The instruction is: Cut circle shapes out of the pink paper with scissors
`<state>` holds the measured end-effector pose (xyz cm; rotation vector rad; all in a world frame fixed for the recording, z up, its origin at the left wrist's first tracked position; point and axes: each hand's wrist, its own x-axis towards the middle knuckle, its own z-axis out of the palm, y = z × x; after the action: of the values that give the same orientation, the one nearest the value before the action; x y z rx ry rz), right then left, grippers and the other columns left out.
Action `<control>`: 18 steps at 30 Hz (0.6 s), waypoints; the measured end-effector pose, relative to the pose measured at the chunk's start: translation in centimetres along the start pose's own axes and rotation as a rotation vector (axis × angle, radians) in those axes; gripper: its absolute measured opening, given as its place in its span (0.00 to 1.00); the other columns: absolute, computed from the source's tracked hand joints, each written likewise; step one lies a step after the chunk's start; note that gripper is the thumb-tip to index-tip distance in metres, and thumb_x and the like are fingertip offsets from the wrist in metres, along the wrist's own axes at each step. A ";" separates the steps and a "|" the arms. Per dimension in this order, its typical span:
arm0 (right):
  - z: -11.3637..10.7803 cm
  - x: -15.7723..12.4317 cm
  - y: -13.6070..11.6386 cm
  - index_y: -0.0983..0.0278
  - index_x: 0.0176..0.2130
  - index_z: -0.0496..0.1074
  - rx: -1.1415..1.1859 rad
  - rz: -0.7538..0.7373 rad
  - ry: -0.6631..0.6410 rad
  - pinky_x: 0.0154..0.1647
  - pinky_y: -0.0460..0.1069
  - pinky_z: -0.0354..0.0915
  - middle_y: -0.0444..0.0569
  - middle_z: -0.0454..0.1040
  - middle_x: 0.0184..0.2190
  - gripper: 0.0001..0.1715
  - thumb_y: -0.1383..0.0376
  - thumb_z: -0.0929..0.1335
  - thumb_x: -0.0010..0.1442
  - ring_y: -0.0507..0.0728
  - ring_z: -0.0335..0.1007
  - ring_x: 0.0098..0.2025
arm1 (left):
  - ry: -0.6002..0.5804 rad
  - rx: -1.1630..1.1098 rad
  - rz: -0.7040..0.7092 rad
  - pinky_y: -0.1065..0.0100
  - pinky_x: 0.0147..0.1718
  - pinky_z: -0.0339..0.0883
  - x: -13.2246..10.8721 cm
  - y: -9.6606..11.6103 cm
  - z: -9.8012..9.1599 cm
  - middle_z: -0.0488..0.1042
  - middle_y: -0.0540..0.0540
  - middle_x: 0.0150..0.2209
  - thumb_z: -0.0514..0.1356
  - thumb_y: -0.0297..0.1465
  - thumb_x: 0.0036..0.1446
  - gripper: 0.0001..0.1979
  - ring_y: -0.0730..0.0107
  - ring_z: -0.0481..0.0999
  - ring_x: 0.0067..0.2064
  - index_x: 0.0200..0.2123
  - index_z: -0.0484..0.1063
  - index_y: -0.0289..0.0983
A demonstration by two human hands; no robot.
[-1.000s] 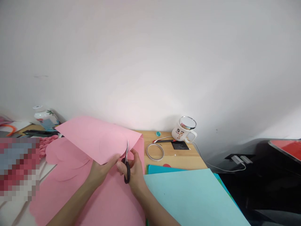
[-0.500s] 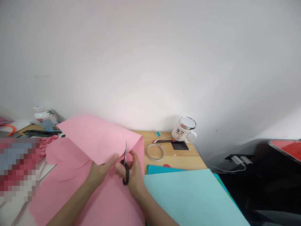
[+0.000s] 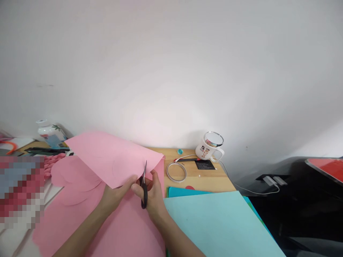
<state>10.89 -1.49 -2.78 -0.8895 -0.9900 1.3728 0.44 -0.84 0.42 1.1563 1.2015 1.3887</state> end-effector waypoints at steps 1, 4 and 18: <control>0.0 0.0 0.0 0.62 0.41 0.58 -0.005 -0.001 0.001 0.28 0.46 0.57 0.40 0.64 0.23 0.28 0.61 0.74 0.44 0.52 0.58 0.27 | -0.013 0.000 0.003 0.66 0.33 0.72 0.0 0.0 0.0 0.79 0.47 0.27 0.62 0.32 0.43 0.08 0.63 0.77 0.32 0.28 0.74 0.35; -0.1 0.0 0.2 0.62 0.40 0.58 -0.023 -0.001 0.002 0.27 0.46 0.56 0.40 0.64 0.23 0.28 0.59 0.73 0.44 0.52 0.57 0.27 | -0.048 0.012 0.007 0.68 0.29 0.71 0.0 0.1 -0.1 0.76 0.49 0.21 0.61 0.31 0.44 0.05 0.66 0.76 0.27 0.24 0.74 0.35; -0.5 0.1 0.8 0.63 0.42 0.60 -0.040 0.004 -0.012 0.22 0.44 0.52 0.39 0.61 0.21 0.28 0.59 0.72 0.45 0.50 0.54 0.24 | -0.090 0.028 -0.019 0.68 0.23 0.70 0.0 0.5 -0.2 0.74 0.49 0.18 0.60 0.32 0.44 0.06 0.66 0.74 0.24 0.21 0.72 0.36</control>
<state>11.08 -1.31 -3.67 -0.9147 -1.0283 1.3673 0.23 -0.86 0.87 1.2111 1.1690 1.2956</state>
